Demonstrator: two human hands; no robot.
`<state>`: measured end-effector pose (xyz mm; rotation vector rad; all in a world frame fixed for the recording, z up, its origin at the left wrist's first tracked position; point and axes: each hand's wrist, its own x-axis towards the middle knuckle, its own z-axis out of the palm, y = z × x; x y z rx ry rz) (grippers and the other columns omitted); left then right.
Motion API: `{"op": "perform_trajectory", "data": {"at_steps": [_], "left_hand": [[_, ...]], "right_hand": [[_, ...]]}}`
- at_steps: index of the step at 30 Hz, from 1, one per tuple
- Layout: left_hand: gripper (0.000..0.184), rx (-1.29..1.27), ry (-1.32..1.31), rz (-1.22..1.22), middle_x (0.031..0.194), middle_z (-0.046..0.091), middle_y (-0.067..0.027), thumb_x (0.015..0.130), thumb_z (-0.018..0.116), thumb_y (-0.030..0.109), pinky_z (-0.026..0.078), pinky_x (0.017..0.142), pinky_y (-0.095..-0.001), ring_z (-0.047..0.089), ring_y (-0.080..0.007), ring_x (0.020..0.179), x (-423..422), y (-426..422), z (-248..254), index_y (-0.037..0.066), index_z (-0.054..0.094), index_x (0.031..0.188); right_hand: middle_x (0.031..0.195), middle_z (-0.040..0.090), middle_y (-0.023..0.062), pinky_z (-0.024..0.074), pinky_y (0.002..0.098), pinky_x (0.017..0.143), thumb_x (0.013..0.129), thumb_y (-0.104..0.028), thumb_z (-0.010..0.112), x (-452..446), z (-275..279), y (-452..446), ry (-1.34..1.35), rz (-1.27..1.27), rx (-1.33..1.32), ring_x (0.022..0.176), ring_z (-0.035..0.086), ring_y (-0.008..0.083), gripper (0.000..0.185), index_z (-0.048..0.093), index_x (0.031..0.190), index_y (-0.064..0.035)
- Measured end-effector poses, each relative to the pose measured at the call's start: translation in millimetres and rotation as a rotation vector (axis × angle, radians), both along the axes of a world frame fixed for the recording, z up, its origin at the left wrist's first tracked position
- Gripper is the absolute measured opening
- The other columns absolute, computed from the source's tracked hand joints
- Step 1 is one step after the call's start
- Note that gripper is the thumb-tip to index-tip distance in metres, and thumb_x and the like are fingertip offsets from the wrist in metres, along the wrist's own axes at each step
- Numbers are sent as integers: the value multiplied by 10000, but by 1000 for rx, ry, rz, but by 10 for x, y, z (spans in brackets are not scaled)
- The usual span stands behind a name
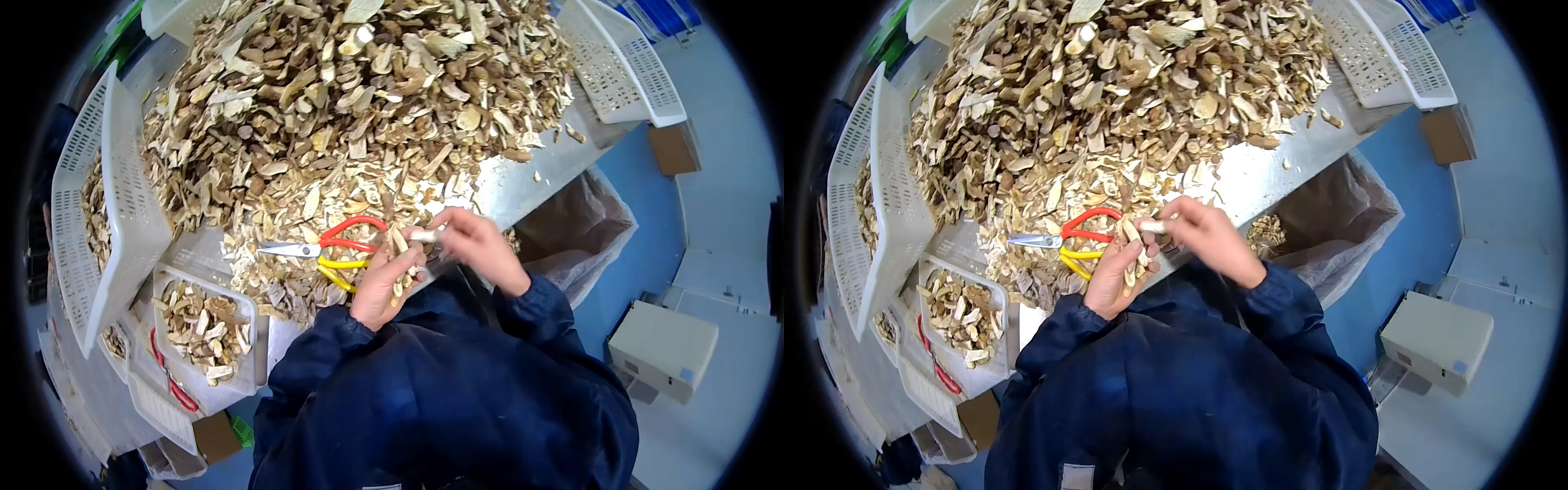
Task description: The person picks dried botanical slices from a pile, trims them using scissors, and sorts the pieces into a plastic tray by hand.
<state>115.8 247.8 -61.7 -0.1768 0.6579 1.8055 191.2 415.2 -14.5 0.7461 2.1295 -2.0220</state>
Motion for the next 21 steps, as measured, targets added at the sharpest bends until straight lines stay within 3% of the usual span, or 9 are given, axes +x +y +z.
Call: {"op": "perform_trajectory", "data": {"at_steps": [3, 4, 7, 15, 19, 21], "left_hand": [[174, -86, 152, 121, 896, 539, -5, 923, 570, 128, 461, 667, -237, 521, -101, 746, -23, -47, -1, 76, 505, 1075], [119, -102, 203, 168, 883, 543, -6, 922, 573, 128, 455, 649, -232, 520, -100, 726, -37, -60, 2, 81, 518, 1017], [57, -157, 263, 380, 799, 560, -1, 908, 587, 97, 431, 626, -221, 524, -81, 674, -69, -91, 76, 71, 536, 914], [83, -197, 458, 281, 797, 565, 1, 864, 605, 27, 410, 621, -208, 511, -71, 679, -15, -79, 121, 42, 555, 928], [60, -187, 395, 246, 802, 571, 3, 857, 623, 35, 404, 613, -201, 507, -61, 682, -13, -110, 52, 42, 579, 897], [77, -173, 378, 180, 840, 575, -1, 875, 602, 47, 420, 608, -211, 521, -71, 691, -38, -154, 47, 53, 573, 946]], "right_hand": [[814, 609, -8, 403, 189, 603, 880, -100, 608, -61, -8, -233, 90, 96, -172, 705, 514, 31, 224, 539, 1085, -39], [863, 613, -3, 414, 189, 615, 865, -87, 631, -82, 75, -222, -5, 67, -325, 713, 517, 35, 276, 523, 1112, -27], [899, 611, -1, 413, 185, 596, 865, -84, 634, -76, 30, -224, 35, 89, -274, 716, 520, 34, 287, 526, 1123, -18], [755, 569, -34, 384, 184, 565, 893, -94, 576, -83, -174, -404, 83, -92, -267, 637, 486, 28, 79, 578, 912, -18], [714, 511, -63, 330, 187, 526, 910, -115, 527, -95, -163, -501, 176, -47, -125, 614, 418, 14, 110, 546, 836, -36], [704, 598, 3, 407, 205, 563, 915, -103, 533, -113, -51, -422, 133, 63, -188, 657, 533, 40, 141, 545, 815, -4]]}}
